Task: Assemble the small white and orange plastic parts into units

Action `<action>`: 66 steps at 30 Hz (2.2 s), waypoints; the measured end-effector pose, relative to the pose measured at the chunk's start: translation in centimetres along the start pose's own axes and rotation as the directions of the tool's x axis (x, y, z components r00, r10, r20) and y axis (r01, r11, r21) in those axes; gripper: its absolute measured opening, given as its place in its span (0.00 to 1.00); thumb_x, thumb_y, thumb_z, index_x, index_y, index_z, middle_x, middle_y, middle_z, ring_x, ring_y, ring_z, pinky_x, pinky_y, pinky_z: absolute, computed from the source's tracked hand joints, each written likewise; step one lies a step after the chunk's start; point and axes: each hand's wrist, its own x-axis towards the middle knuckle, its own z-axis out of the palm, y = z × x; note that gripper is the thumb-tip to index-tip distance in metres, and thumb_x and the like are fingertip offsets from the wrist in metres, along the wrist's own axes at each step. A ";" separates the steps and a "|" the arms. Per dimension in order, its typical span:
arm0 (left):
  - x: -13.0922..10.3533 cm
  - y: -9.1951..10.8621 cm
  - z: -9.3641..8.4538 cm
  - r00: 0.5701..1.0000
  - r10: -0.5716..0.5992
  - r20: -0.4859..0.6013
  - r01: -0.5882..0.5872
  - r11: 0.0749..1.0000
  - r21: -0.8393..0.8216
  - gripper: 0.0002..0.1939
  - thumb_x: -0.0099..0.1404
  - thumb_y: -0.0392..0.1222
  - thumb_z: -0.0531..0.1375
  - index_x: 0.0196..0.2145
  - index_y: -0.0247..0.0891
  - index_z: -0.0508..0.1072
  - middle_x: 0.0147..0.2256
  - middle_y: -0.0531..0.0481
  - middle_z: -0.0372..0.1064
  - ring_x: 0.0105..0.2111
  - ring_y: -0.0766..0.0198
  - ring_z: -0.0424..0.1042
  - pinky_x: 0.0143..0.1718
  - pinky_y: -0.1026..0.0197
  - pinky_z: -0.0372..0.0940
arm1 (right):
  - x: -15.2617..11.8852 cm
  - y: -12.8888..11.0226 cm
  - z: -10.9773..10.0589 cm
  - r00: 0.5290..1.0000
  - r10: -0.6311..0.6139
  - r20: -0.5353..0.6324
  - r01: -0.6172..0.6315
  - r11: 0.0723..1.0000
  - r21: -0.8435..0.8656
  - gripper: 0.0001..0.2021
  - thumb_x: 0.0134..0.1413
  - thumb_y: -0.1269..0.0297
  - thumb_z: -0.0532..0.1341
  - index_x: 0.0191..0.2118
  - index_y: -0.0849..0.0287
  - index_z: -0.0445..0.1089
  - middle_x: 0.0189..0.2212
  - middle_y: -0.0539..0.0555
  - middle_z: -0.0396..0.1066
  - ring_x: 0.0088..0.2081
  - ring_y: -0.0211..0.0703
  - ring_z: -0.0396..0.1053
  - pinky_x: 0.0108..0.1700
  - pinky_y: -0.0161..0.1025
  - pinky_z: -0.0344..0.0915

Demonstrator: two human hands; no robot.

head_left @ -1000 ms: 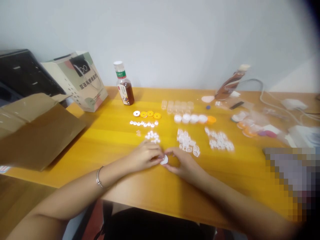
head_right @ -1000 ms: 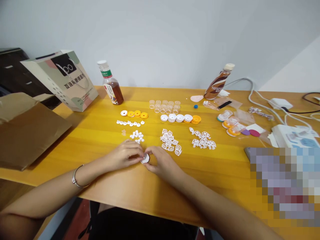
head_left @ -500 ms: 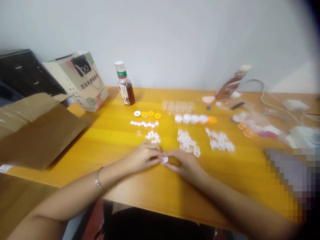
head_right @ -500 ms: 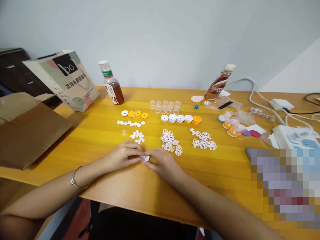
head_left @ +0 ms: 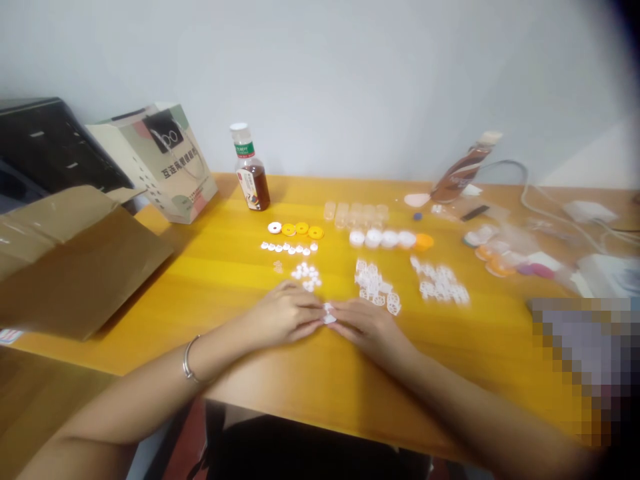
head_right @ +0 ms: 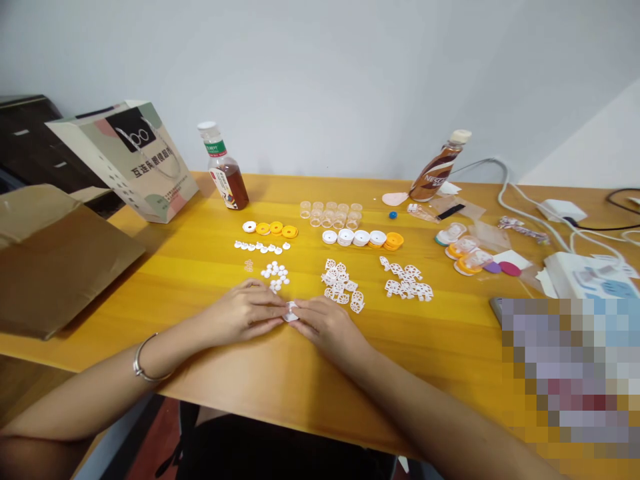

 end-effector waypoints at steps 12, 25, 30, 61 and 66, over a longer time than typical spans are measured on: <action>0.1 0.5 0.0 0.997 0.073 0.001 -0.072 0.990 0.125 0.12 0.67 0.41 0.49 0.40 0.40 0.71 0.39 0.51 0.71 0.40 0.65 0.67 0.48 0.56 0.52 | 0.1 -0.4 -0.5 0.980 -0.199 0.026 0.200 0.959 -0.201 0.09 0.57 0.70 0.54 0.38 0.62 0.70 0.37 0.57 0.73 0.36 0.43 0.70 0.39 0.41 0.70; 0.8 0.7 1.6 0.975 -0.190 -0.117 0.179 0.979 -0.095 0.07 0.63 0.42 0.53 0.32 0.38 0.69 0.30 0.55 0.71 0.31 0.68 0.68 0.42 0.59 0.52 | -0.6 -1.0 -0.4 0.981 -0.041 0.187 0.081 0.974 -0.213 0.16 0.58 0.72 0.49 0.49 0.56 0.65 0.46 0.56 0.69 0.47 0.45 0.67 0.48 0.45 0.67; 1.1 1.0 2.1 0.952 -0.280 -0.122 0.261 0.953 -0.156 0.06 0.63 0.41 0.54 0.32 0.39 0.70 0.33 0.55 0.71 0.34 0.67 0.68 0.41 0.59 0.51 | -0.3 -0.9 -0.3 0.982 0.072 0.174 -0.068 0.997 -0.024 0.15 0.58 0.68 0.51 0.49 0.51 0.66 0.45 0.52 0.70 0.46 0.44 0.68 0.49 0.45 0.67; 0.1 -2.9 -0.8 0.974 -0.224 -0.028 0.225 0.974 0.005 0.08 0.63 0.40 0.55 0.38 0.42 0.72 0.36 0.52 0.69 0.37 0.65 0.67 0.39 0.61 0.57 | 1.5 -1.3 -0.5 0.762 0.626 0.163 -0.551 0.495 0.672 0.14 0.42 0.61 0.65 0.38 0.58 0.69 0.35 0.54 0.74 0.38 0.42 0.72 0.46 0.43 0.68; 0.2 -2.7 -0.3 0.976 -0.217 0.008 0.217 0.976 0.005 0.08 0.63 0.39 0.54 0.36 0.41 0.73 0.34 0.52 0.69 0.35 0.66 0.67 0.39 0.61 0.57 | 1.6 -1.3 -0.7 0.748 0.639 0.179 -0.564 0.470 0.679 0.16 0.42 0.63 0.65 0.41 0.56 0.71 0.36 0.52 0.75 0.38 0.42 0.72 0.46 0.43 0.68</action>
